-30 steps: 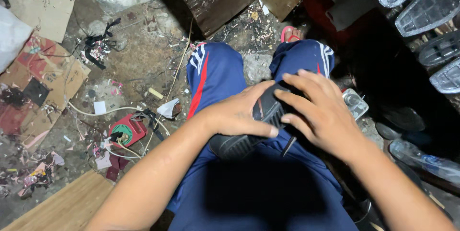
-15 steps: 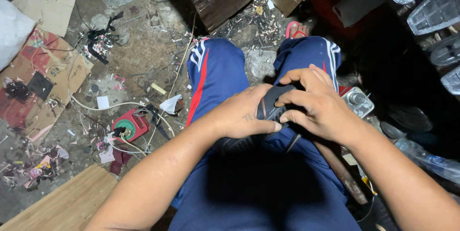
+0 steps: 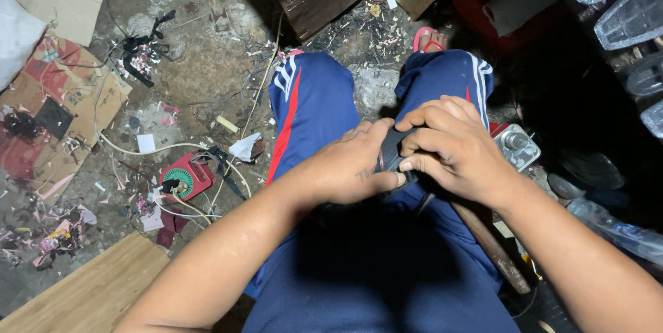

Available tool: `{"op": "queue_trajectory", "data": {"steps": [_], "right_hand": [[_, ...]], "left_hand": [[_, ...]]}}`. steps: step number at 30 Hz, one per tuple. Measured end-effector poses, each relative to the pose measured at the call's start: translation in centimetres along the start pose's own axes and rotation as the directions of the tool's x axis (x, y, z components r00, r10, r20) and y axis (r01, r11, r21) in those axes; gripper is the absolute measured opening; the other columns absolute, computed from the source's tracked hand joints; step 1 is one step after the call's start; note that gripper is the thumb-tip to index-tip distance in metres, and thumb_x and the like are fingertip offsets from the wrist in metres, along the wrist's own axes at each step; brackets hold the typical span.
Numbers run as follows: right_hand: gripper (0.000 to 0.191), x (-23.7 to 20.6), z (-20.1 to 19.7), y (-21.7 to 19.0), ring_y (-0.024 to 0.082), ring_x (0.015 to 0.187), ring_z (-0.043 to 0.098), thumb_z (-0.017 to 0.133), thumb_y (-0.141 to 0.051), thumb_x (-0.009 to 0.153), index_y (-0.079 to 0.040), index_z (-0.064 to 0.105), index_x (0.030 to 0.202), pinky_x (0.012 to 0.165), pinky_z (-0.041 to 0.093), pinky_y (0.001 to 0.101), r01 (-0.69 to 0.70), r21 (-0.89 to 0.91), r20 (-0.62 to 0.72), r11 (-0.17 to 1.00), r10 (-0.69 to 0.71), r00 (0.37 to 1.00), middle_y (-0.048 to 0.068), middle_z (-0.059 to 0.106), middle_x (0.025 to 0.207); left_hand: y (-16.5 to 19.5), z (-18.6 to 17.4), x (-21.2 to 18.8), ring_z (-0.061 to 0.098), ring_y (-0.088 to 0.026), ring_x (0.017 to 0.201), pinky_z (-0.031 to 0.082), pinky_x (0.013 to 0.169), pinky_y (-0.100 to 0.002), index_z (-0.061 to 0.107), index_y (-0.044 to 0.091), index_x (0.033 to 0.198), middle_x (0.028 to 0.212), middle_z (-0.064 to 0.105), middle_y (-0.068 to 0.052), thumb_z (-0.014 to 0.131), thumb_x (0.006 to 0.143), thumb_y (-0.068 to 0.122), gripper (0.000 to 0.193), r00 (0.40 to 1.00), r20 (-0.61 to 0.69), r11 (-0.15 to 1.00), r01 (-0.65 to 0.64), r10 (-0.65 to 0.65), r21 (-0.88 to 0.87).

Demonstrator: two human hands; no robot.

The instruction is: The person sits on the floor holding a sandal with a black rubber sole and a strap upper. They press and align the sole against the upper with both hands, then use a wooden stick tool to rub and press along the joined sole edge, repositioning the sandal to work around it.

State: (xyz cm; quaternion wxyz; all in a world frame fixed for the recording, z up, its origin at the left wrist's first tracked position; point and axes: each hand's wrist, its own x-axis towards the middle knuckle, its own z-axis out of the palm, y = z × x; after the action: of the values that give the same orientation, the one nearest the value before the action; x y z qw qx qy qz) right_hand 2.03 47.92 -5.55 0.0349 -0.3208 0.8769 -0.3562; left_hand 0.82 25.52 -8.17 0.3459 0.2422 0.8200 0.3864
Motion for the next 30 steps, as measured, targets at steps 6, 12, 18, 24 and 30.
{"op": "queue_trajectory", "data": {"steps": [6,12,18,24,30], "right_hand": [[0.032,0.1,-0.1,0.9,0.026,0.111,0.064,0.082,-0.029,0.077,-0.011,0.067,0.1,0.101,0.043,0.0411,-0.073,0.055,-0.026,0.996,0.074,0.997,0.001,0.069,0.111],[0.057,0.1,-0.3,1.7,0.03,0.116,0.063,0.089,-0.038,0.065,-0.005,0.066,0.106,0.098,0.046,0.041,-0.111,0.107,-0.107,0.988,0.123,0.987,0.011,0.067,0.123],[0.034,-0.5,-0.8,2.9,0.026,0.117,0.066,0.085,-0.023,0.074,-0.009,0.076,0.104,0.102,0.046,0.0409,-0.077,0.198,-0.008,0.977,0.08,0.997,0.007,0.073,0.121],[0.04,-0.4,-0.9,3.4,0.024,0.107,0.069,0.09,-0.027,0.067,-0.006,0.074,0.097,0.097,0.048,0.0385,-0.178,0.244,-0.015,0.953,0.187,0.982,0.005,0.075,0.109],[0.049,0.6,-1.4,3.6,0.024,0.1,0.072,0.094,-0.029,0.055,-0.007,0.076,0.094,0.092,0.055,0.0366,-0.337,0.268,0.087,0.903,0.325,0.942,0.004,0.077,0.101]], "left_hand": [[0.6,-0.3,-0.3,0.047,-0.047,0.133,0.037,0.109,-0.049,0.027,-0.003,0.152,0.141,0.049,-0.031,0.072,0.083,0.039,0.092,0.999,-0.045,1.0,-0.017,0.017,0.002],[1.0,-0.7,-0.6,0.052,-0.044,0.125,0.04,0.103,-0.052,0.035,0.004,0.149,0.133,0.055,-0.026,0.072,0.081,0.041,0.086,0.999,-0.046,1.0,-0.018,0.018,0.003],[1.2,-1.0,-0.3,0.054,-0.044,0.124,0.041,0.103,-0.051,0.04,0.005,0.145,0.13,0.057,-0.025,0.072,0.082,0.043,0.08,0.996,-0.058,0.996,-0.075,0.073,-0.039],[1.6,-0.5,-0.2,0.052,-0.041,0.124,0.039,0.102,-0.052,0.035,0.005,0.15,0.129,0.055,-0.023,0.071,0.08,0.044,0.088,0.999,-0.035,0.999,0.032,-0.031,0.03],[1.5,-0.1,-0.3,0.05,-0.043,0.125,0.039,0.101,-0.052,0.031,-0.001,0.153,0.133,0.052,-0.025,0.069,0.084,0.045,0.091,0.996,-0.08,0.995,-0.024,0.032,0.095]]}}
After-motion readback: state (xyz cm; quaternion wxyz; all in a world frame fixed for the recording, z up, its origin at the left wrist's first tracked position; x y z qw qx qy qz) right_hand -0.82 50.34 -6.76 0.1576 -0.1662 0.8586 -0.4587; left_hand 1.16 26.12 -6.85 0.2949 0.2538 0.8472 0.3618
